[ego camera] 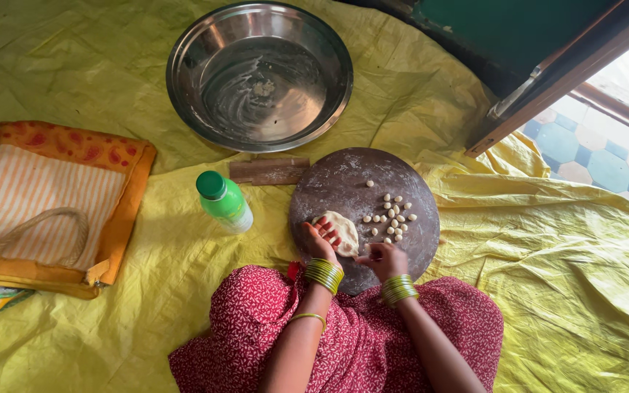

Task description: The person sits on a yellow tarp and repeatedly pinches off small pieces of dough from a larger lump on a wooden board. They roll each piece between their palms to form small balls and place them on the board. A metal bowl and a green bottle are visible nearby.

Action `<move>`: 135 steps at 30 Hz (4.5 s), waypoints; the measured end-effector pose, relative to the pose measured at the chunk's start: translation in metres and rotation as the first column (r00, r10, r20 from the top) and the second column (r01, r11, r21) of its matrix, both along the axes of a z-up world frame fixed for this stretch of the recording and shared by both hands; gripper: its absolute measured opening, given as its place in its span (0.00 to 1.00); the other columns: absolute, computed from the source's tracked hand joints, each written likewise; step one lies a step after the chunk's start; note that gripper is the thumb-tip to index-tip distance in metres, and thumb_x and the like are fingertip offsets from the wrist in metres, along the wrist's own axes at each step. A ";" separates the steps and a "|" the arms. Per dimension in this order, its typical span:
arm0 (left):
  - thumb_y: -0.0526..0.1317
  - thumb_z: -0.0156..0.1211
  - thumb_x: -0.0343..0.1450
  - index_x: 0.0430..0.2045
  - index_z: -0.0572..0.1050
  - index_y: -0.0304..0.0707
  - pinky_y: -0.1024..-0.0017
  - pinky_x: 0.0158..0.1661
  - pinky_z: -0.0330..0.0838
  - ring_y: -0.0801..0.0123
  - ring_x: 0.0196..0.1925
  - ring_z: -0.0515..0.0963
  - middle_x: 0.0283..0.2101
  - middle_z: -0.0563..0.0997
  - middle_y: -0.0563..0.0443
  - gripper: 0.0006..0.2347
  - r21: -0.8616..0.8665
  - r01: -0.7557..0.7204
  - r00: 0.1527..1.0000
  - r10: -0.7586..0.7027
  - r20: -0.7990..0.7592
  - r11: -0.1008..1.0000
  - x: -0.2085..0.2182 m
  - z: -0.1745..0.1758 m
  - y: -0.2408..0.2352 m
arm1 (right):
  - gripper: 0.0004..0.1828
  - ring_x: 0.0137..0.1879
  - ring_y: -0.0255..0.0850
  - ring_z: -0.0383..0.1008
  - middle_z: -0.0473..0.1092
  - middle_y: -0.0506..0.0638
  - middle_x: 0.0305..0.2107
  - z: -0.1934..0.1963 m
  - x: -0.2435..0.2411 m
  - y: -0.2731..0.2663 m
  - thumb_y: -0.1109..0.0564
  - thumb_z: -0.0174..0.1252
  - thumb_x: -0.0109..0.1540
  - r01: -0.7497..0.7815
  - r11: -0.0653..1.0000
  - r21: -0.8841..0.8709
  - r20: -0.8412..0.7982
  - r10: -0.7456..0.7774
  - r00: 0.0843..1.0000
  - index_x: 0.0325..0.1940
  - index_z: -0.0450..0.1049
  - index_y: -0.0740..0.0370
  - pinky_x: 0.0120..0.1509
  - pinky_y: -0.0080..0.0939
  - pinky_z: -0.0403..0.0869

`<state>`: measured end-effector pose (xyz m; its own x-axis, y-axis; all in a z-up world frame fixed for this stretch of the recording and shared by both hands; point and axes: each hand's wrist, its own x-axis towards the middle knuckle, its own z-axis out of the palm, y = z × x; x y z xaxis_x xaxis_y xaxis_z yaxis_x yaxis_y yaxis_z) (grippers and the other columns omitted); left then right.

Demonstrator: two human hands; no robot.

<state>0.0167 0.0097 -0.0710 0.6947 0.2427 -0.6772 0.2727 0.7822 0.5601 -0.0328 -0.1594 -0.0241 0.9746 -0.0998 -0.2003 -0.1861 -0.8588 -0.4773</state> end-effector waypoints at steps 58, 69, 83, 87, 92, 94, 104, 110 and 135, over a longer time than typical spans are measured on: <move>0.63 0.29 0.76 0.73 0.49 0.41 0.57 0.71 0.52 0.53 0.77 0.55 0.76 0.53 0.42 0.33 -0.301 0.562 0.790 -0.391 0.472 0.771 -0.048 0.089 -0.020 | 0.47 0.83 0.48 0.22 0.28 0.58 0.78 0.033 0.068 0.055 0.29 0.31 0.67 0.044 0.937 0.346 0.138 -0.097 0.986 0.80 0.36 0.60 0.80 0.57 0.32; 0.67 0.20 0.76 0.76 0.40 0.42 0.67 0.76 0.37 0.61 0.82 0.40 0.80 0.40 0.46 0.37 0.170 0.464 0.511 -0.419 0.751 0.870 -0.040 0.097 -0.015 | 0.50 0.85 0.50 0.25 0.31 0.58 0.80 0.098 -0.023 0.076 0.23 0.16 0.67 -0.633 0.769 0.087 0.637 0.446 0.629 0.83 0.36 0.59 0.85 0.62 0.27; 0.69 0.27 0.72 0.74 0.46 0.47 0.54 0.69 0.55 0.49 0.77 0.53 0.77 0.50 0.40 0.38 -0.392 0.537 0.787 -0.276 0.552 0.747 -0.045 0.091 -0.007 | 0.57 0.84 0.53 0.23 0.29 0.58 0.79 0.104 0.036 0.069 0.16 0.13 0.61 -0.472 0.882 0.002 0.550 0.393 0.737 0.82 0.42 0.54 0.78 0.70 0.17; 0.72 0.29 0.70 0.76 0.39 0.52 0.57 0.74 0.42 0.56 0.80 0.42 0.80 0.41 0.47 0.40 -0.219 0.477 0.625 -0.153 0.766 0.851 -0.047 0.105 -0.010 | 0.57 0.84 0.53 0.24 0.32 0.59 0.79 0.106 -0.008 0.082 0.16 0.09 0.61 -0.508 0.861 -0.005 0.521 0.436 0.734 0.82 0.45 0.52 0.78 0.73 0.20; 0.78 0.31 0.66 0.75 0.30 0.57 0.55 0.75 0.31 0.58 0.82 0.32 0.80 0.30 0.49 0.46 0.121 0.360 0.397 -0.269 0.877 0.925 -0.064 0.118 -0.008 | 0.56 0.84 0.57 0.23 0.35 0.59 0.79 0.124 -0.039 0.113 0.16 0.09 0.61 -0.571 0.820 -0.035 0.551 0.492 0.674 0.81 0.47 0.49 0.79 0.76 0.19; 0.79 0.33 0.64 0.76 0.29 0.56 0.54 0.73 0.32 0.56 0.82 0.33 0.80 0.29 0.48 0.49 0.108 0.528 0.380 -0.348 0.857 0.842 -0.060 0.116 0.000 | 0.55 0.83 0.60 0.21 0.34 0.58 0.79 0.129 -0.024 0.125 0.17 0.08 0.60 -0.504 0.859 -0.093 0.586 0.456 0.670 0.82 0.47 0.46 0.79 0.77 0.20; 0.80 0.32 0.65 0.77 0.40 0.53 0.53 0.73 0.47 0.49 0.80 0.45 0.81 0.38 0.43 0.48 -0.358 0.556 0.659 -0.135 0.740 0.750 -0.047 0.109 -0.002 | 0.60 0.82 0.60 0.17 0.25 0.60 0.78 0.110 0.030 0.077 0.12 0.10 0.56 -0.388 0.909 -0.151 0.513 0.407 0.756 0.81 0.44 0.47 0.76 0.74 0.16; 0.80 0.26 0.65 0.77 0.39 0.64 0.48 0.74 0.37 0.51 0.81 0.43 0.81 0.39 0.44 0.44 -0.252 0.573 0.563 -0.151 0.813 0.780 -0.039 0.117 -0.001 | 0.61 0.83 0.61 0.19 0.28 0.59 0.79 0.116 -0.026 0.086 0.12 0.10 0.56 -0.511 0.849 -0.136 0.512 0.501 0.697 0.82 0.45 0.48 0.78 0.75 0.17; 0.81 0.21 0.60 0.75 0.48 0.50 0.59 0.63 0.66 0.55 0.67 0.72 0.69 0.69 0.37 0.51 -0.322 0.641 0.756 -0.502 0.419 0.697 -0.039 0.085 -0.026 | 0.15 0.46 0.39 0.83 0.78 0.49 0.49 0.069 0.014 -0.026 0.58 0.60 0.64 -0.442 0.877 0.189 0.535 0.286 0.795 0.55 0.78 0.52 0.46 0.39 0.83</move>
<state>-0.0218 -0.0158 0.0142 0.7695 -0.5262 -0.3618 0.6344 0.6951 0.3383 -0.0190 -0.1852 0.0452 0.9023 0.2682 0.3374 0.4297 -0.6220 -0.6546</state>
